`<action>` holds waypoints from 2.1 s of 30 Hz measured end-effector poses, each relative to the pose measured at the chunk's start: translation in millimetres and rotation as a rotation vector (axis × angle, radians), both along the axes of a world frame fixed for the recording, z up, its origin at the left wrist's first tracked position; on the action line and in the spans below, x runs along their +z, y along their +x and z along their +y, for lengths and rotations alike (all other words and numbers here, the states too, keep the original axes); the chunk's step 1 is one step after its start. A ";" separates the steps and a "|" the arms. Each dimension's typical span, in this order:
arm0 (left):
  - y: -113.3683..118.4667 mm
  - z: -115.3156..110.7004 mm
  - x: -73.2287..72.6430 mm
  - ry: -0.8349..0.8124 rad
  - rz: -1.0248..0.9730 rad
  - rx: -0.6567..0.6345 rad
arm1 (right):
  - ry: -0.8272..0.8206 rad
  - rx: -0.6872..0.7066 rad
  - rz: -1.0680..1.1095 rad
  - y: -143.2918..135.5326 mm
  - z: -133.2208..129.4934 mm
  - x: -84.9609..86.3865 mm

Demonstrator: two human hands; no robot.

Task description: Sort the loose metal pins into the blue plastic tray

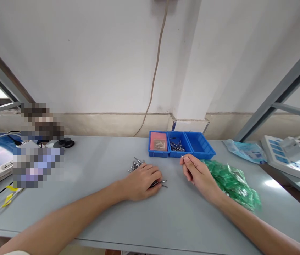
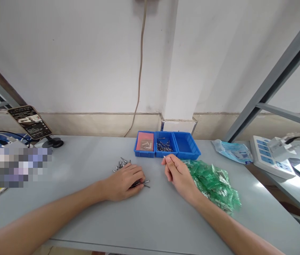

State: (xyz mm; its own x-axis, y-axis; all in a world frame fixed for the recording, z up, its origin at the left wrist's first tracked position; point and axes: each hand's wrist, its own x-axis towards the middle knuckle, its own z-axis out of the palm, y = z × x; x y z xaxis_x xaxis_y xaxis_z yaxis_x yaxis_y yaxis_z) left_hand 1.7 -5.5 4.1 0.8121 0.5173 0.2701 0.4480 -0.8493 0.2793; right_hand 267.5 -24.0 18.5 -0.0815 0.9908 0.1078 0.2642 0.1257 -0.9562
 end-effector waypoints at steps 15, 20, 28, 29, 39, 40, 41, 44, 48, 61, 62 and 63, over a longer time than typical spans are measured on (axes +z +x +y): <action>0.2 0.3 -0.3 -0.008 0.009 0.003 | -0.027 0.008 0.065 -1.0 2.2 -1.3; -0.1 0.4 -1.3 -0.005 0.005 0.000 | -0.006 0.010 0.036 -0.6 1.6 0.0; -0.4 0.6 -2.0 0.005 0.000 -0.002 | 0.004 0.004 -0.006 -0.6 1.4 2.1; -0.3 0.7 -1.9 0.007 0.000 -0.001 | -0.003 0.007 -0.008 -0.6 1.4 1.8; -0.2 -0.2 1.4 -0.011 0.006 0.001 | 0.007 -0.016 -0.061 1.8 0.3 -0.3; -0.2 -0.2 1.5 -0.011 0.008 0.000 | 0.008 -0.019 -0.064 1.8 0.1 -0.2; -0.2 -0.2 1.6 -0.011 0.010 0.000 | 0.010 -0.024 -0.064 1.8 0.1 -0.1; -0.2 0.1 1.0 -0.010 0.011 0.003 | 0.018 -0.033 -0.054 1.8 0.2 0.0; -0.3 0.5 -0.8 -0.008 0.010 0.005 | 0.023 -0.014 -0.067 1.9 -0.4 0.1; -0.3 0.6 -1.4 0.002 0.004 -0.001 | 0.010 -0.010 0.064 1.3 3.1 -2.3; -0.3 0.7 -1.7 0.003 0.002 -0.001 | 0.008 -0.011 0.070 1.0 3.2 -2.4; -0.3 0.8 -1.9 0.005 0.000 -0.002 | 0.008 -0.011 0.069 0.7 3.1 -2.5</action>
